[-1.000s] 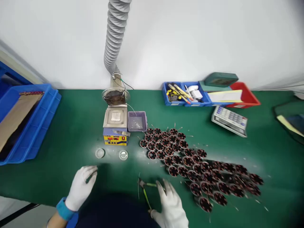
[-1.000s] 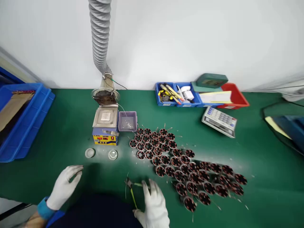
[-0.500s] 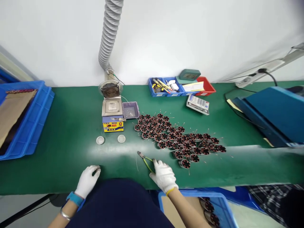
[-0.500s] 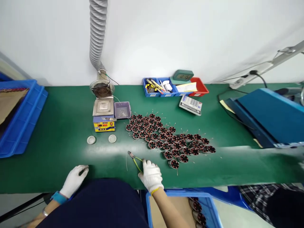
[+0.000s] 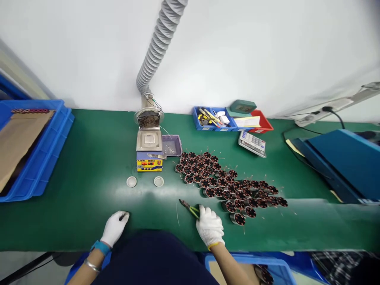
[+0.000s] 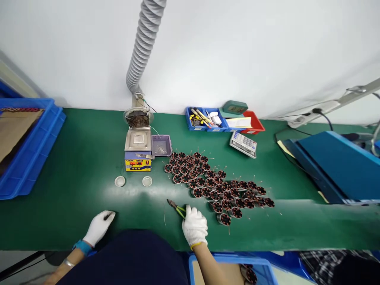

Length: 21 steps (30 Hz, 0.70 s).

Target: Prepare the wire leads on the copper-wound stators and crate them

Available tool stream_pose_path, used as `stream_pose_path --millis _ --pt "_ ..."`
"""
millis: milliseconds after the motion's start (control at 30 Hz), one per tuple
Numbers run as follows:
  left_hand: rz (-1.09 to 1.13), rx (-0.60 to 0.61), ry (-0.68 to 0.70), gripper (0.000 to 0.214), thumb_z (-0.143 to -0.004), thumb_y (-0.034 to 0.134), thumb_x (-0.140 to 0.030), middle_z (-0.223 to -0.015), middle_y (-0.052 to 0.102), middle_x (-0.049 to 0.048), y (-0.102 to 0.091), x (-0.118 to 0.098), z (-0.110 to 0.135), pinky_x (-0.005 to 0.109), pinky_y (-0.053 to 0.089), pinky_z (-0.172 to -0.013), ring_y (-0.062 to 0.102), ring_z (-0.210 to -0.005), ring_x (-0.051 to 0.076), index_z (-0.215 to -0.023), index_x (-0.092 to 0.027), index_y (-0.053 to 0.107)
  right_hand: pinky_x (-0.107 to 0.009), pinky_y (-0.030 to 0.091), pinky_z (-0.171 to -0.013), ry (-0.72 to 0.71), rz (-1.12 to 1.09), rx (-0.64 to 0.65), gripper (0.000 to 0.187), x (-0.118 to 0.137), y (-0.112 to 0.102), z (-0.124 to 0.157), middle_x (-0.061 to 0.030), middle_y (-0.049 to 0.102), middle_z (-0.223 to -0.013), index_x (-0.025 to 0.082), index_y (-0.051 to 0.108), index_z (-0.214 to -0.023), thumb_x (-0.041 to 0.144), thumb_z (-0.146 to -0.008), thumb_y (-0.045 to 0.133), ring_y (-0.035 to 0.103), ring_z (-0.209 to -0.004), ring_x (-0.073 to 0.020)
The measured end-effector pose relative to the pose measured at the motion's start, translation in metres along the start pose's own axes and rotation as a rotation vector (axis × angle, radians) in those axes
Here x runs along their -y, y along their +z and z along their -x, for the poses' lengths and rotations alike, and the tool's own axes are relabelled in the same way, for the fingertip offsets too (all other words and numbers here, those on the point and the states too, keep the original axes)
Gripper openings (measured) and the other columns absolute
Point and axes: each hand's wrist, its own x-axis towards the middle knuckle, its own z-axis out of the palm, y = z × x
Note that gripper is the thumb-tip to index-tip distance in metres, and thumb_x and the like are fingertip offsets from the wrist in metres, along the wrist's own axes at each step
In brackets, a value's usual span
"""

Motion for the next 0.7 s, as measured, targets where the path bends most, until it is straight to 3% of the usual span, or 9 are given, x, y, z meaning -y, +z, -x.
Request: stream_pose_path --millis 100,200,300,367,433,467,533,600,700 --pt "0.003 0.011 -0.062 0.033 -0.090 0.042 -0.039 -0.094 0.074 0.0032 -0.004 0.000 -0.010 0.025 0.048 -0.077 0.067 -0.089 0.018 -0.086 -0.021 0.069 -0.040 0.046 -0.077 -0.050 -0.003 0.012 0.036 -0.007 0.004 -0.011 -0.0154 0.062 -0.097 0.011 0.061 -0.113 0.016 -0.081 0.045 0.061 -0.087 -0.0287" --pt "-0.013 0.017 -0.096 0.033 -0.089 0.042 -0.041 -0.091 0.073 0.0023 -0.007 -0.001 -0.016 0.025 0.046 -0.074 0.067 -0.088 0.019 -0.081 -0.023 0.068 -0.043 0.046 -0.095 -0.119 -0.130 -0.063 0.045 -0.014 0.023 -0.011 -0.0134 0.061 -0.120 0.018 0.058 -0.121 0.016 -0.080 0.041 0.059 -0.109 -0.0294" --pt "-0.018 0.019 -0.105 0.032 -0.089 0.041 -0.039 -0.089 0.073 0.0011 -0.006 -0.003 -0.018 0.025 0.044 -0.074 0.066 -0.087 0.018 -0.078 -0.024 0.066 -0.052 0.044 -0.102 -0.142 -0.375 -0.173 0.062 -0.013 0.043 -0.001 -0.0070 0.060 -0.128 0.034 0.043 -0.139 0.024 -0.078 0.038 0.054 -0.123 -0.0328" --pt "-0.016 0.019 -0.120 0.030 -0.088 0.041 -0.039 -0.086 0.072 -0.0003 -0.004 -0.003 -0.019 0.024 0.044 -0.074 0.066 -0.085 0.017 -0.076 -0.024 0.065 -0.054 0.048 -0.098 -0.129 -0.491 -0.214 0.065 -0.006 0.037 -0.001 -0.0063 0.063 -0.125 0.041 0.027 -0.146 0.029 -0.082 0.034 0.058 -0.119 -0.0331" --pt "-0.015 0.016 -0.140 0.030 -0.088 0.041 -0.039 -0.084 0.071 -0.0017 -0.002 -0.001 -0.021 0.024 0.043 -0.072 0.066 -0.082 0.016 -0.076 -0.025 0.064 -0.049 0.051 -0.095 -0.147 -0.517 -0.230 0.062 0.002 0.004 -0.017 -0.0090 0.061 -0.128 0.037 0.021 -0.149 0.030 -0.088 0.028 0.059 -0.117 -0.0305" --pt "-0.016 0.013 -0.149 0.029 -0.088 0.041 -0.039 -0.084 0.071 -0.0021 0.000 -0.001 -0.021 0.024 0.043 -0.071 0.066 -0.082 0.015 -0.076 -0.026 0.064 -0.045 0.052 -0.094 -0.159 -0.474 -0.224 0.058 0.006 -0.024 -0.033 -0.0110 0.059 -0.129 0.032 0.026 -0.148 0.029 -0.090 0.028 0.059 -0.117 -0.0291" --pt "-0.022 0.004 -0.162 0.029 -0.089 0.041 -0.040 -0.085 0.071 -0.0026 0.003 0.001 -0.023 0.023 0.043 -0.070 0.066 -0.081 0.015 -0.077 -0.026 0.064 -0.040 0.054 -0.089 -0.268 -0.330 -0.187 0.052 0.015 -0.093 -0.078 -0.0129 0.057 -0.129 0.024 0.039 -0.143 0.027 -0.091 0.031 0.060 -0.114 -0.0286" --pt "-0.030 -0.004 -0.170 0.029 -0.088 0.042 -0.041 -0.086 0.071 -0.0029 0.005 0.003 -0.025 0.023 0.044 -0.068 0.066 -0.082 0.015 -0.078 -0.027 0.065 -0.038 0.053 -0.083 -0.366 -0.126 -0.124 0.052 0.024 -0.170 -0.135 -0.0147 0.060 -0.117 0.018 0.041 -0.141 0.023 -0.090 0.036 0.063 -0.098 -0.0267" --pt "-0.041 -0.009 -0.179 0.028 -0.088 0.043 -0.042 -0.088 0.072 -0.0034 0.007 0.005 -0.028 0.022 0.045 -0.068 0.066 -0.085 0.016 -0.079 -0.029 0.066 -0.044 0.049 -0.082 -0.408 0.193 -0.079 0.052 0.047 -0.266 -0.214 -0.0179 0.059 -0.112 0.015 0.041 -0.140 0.024 -0.088 0.042 0.062 -0.096 -0.0312"
